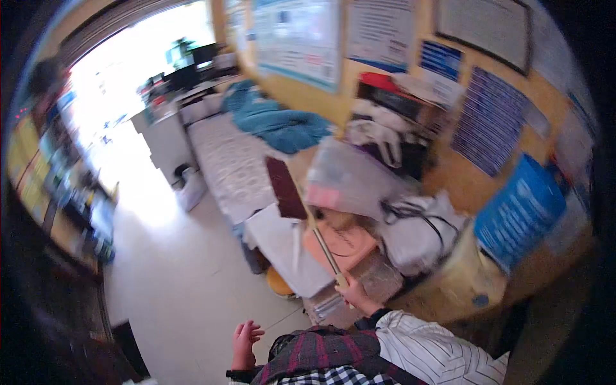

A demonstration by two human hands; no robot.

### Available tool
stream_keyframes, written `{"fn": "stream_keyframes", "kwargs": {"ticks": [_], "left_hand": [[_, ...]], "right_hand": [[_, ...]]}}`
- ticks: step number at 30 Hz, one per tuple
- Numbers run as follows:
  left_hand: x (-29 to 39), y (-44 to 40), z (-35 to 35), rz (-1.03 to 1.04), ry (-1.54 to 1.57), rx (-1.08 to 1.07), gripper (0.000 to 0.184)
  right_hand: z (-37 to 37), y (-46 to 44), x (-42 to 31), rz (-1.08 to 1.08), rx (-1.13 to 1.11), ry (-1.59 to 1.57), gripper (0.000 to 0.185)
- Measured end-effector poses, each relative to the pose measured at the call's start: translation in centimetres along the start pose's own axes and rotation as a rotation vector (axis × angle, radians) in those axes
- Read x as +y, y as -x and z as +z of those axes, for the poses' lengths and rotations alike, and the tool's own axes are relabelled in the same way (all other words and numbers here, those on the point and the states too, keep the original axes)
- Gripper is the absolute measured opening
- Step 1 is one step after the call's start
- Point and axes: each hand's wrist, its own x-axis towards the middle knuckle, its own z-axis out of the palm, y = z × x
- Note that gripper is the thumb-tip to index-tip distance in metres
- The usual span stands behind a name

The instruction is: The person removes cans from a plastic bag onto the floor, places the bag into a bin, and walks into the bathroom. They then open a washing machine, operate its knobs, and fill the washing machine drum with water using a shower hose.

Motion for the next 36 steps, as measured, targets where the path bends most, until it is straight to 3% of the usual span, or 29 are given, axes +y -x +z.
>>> {"fn": "stream_keyframes", "kwargs": {"ticks": [1, 3, 7, 9, 10, 12, 14, 16, 17, 18, 21, 22, 24, 26, 27, 28, 29, 30, 31, 33, 34, 36], "left_hand": [[0.0, -0.1, 0.3, -0.007, -0.014, 0.000, 0.031], [-0.3, -0.6, 1.0, 0.005, -0.051, -0.029, 0.030], [1.9, -0.3, 4.6, 0.066, -0.137, -0.110, 0.029], [2.3, 0.1, 6.2, 0.093, -0.196, -0.158, 0.030], [2.1, 0.4, 6.8, 0.096, -0.194, -0.155, 0.030], [1.5, 0.8, 7.4, 0.058, -0.225, -0.217, 0.030], [1.0, 1.8, 7.5, 0.020, -0.230, -0.220, 0.030], [0.4, 3.0, 6.8, 0.006, -0.190, -0.165, 0.031], [0.1, 3.3, 6.4, 0.005, -0.196, -0.188, 0.031], [-0.5, 3.4, 5.5, 0.007, -0.201, -0.215, 0.032], [-1.9, 3.9, 3.6, 0.019, -0.165, -0.114, 0.034], [-2.0, 4.2, 3.0, 0.003, -0.175, -0.096, 0.035], [-2.4, 4.8, 1.3, 0.003, -0.139, -0.054, 0.035], [-2.8, 5.1, -0.9, 0.001, -0.119, -0.022, 0.036], [-3.0, 5.1, -1.9, 0.027, -0.098, -0.018, 0.036], [-3.1, 4.9, -3.0, 0.054, -0.076, -0.017, 0.036], [-2.9, 4.6, -4.2, 0.069, -0.062, -0.006, 0.036], [-2.6, 4.4, -5.4, 0.048, -0.052, 0.032, 0.035], [-2.2, 4.1, -6.6, 0.025, -0.045, 0.071, 0.034], [-1.3, 3.6, -9.7, 0.046, -0.029, 0.105, 0.033], [-0.6, 3.1, -11.5, 0.065, -0.024, 0.130, 0.032], [0.4, 2.2, -15.2, 0.102, -0.022, 0.187, 0.031]], "right_hand": [[-1.4, 0.6, -0.1, 0.028, 0.070, -0.029, 0.032], [-4.4, 2.0, 0.0, -0.146, 0.209, -0.104, 0.030], [-10.4, 2.9, 0.6, -0.095, 0.468, -0.143, 0.029], [-12.6, 2.8, 2.4, -0.112, 0.762, -0.013, 0.026], [-13.9, 1.5, 6.0, -0.116, 0.759, -0.014, 0.026], [-15.5, -2.3, 13.6, 0.025, 1.030, 0.127, 0.021], [-17.3, 2.2, 5.5, 0.181, 0.510, -0.573, 0.024], [-18.8, -1.2, 8.9, 0.206, 0.516, -0.630, 0.026], [-19.4, -2.8, 10.8, 0.000, 0.473, -0.645, 0.027], [-20.0, -5.4, 14.2, 0.116, 0.505, -0.711, 0.025], [-19.0, -3.5, 8.5, 0.118, 0.484, -0.701, 0.033], [-20.3, -7.2, 13.7, 0.041, 0.537, -0.602, 0.035], [-20.0, -6.6, 11.5, 0.086, 0.505, -0.516, 0.026], [-18.3, -4.6, 8.2, 0.065, 0.468, -0.576, 0.029], [-20.1, -8.6, 14.3, 0.128, 0.547, -0.606, 0.032], [-19.4, -6.5, 11.4, 0.141, 0.521, -0.531, 0.034], [-20.6, -9.0, 13.9, 0.095, 0.588, -0.310, 0.037], [-20.3, -9.3, 14.6, -0.042, 0.665, -0.453, 0.038], [-22.0, -10.9, 16.5, -0.027, 0.595, -0.457, 0.039], [-27.7, -14.7, 22.8, -0.035, 0.660, -0.331, 0.044], [-26.3, -11.4, 17.1, 0.261, 0.601, -0.449, 0.042], [-26.2, -7.0, 14.2, 0.275, 0.843, -0.089, 0.042]]}}
